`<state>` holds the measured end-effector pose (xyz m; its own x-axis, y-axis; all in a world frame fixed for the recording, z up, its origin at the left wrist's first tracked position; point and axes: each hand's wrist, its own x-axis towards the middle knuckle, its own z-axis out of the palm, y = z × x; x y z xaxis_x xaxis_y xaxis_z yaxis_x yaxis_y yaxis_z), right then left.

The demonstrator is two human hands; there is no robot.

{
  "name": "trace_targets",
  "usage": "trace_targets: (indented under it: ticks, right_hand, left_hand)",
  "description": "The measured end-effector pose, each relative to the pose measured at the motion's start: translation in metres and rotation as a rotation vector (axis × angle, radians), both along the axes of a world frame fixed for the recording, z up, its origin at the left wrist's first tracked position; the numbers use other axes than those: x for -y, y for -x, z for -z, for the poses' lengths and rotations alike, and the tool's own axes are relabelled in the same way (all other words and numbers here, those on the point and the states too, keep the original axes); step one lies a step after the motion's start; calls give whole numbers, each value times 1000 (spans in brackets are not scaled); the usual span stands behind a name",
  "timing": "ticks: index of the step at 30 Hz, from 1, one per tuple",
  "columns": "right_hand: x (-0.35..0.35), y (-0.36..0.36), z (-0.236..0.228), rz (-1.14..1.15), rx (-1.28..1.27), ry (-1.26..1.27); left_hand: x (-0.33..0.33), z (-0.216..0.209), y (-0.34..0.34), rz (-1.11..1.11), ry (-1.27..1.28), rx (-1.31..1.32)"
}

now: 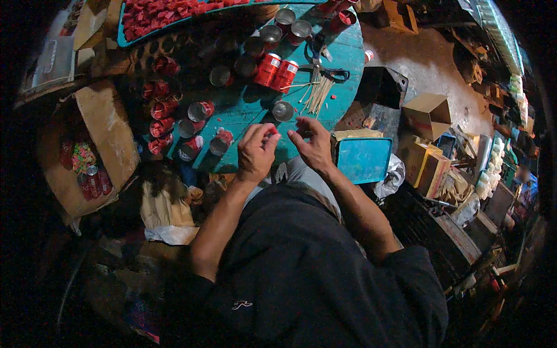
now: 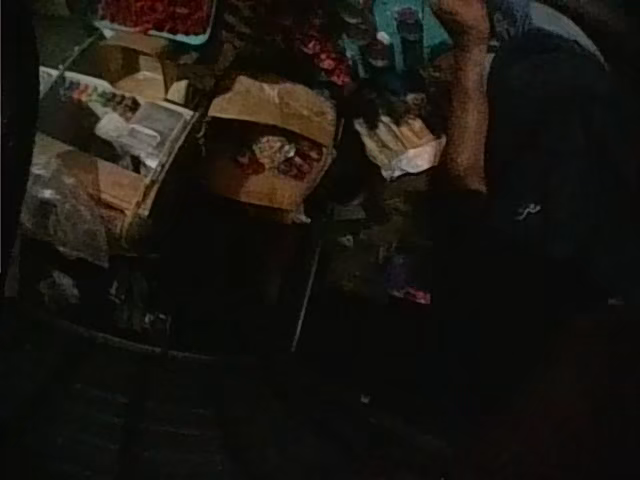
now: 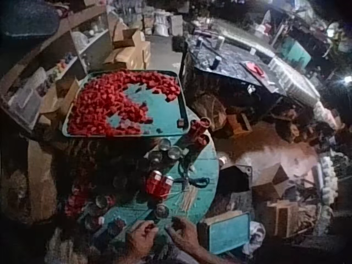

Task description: The person assembles small cylindrical firecrackers by filling them with red material, inserting wooden sticks, and trimming the sticks with scissors. The person works at a low table in a cluttered workshop, handling the components one at a time.

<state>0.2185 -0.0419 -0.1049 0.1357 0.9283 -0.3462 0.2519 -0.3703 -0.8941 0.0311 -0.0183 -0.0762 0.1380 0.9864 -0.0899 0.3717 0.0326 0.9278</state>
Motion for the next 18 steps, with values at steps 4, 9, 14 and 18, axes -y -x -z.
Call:
trace_targets:
  ticks: [4,9,14,18]
  right_hand:
    - [8,2,-25,57,-341,113]
    - [-25,7,-20,-109,111,-144]
    - [-35,4,-25,-199,445,-403]
    - [-72,-27,-58,-30,387,-134]
  left_hand:
    - [-6,-8,-17,219,-321,-97]
    - [-15,-1,-10,103,42,-61]
    - [-30,15,6,61,45,-151]
    - [-28,19,3,57,85,-157]
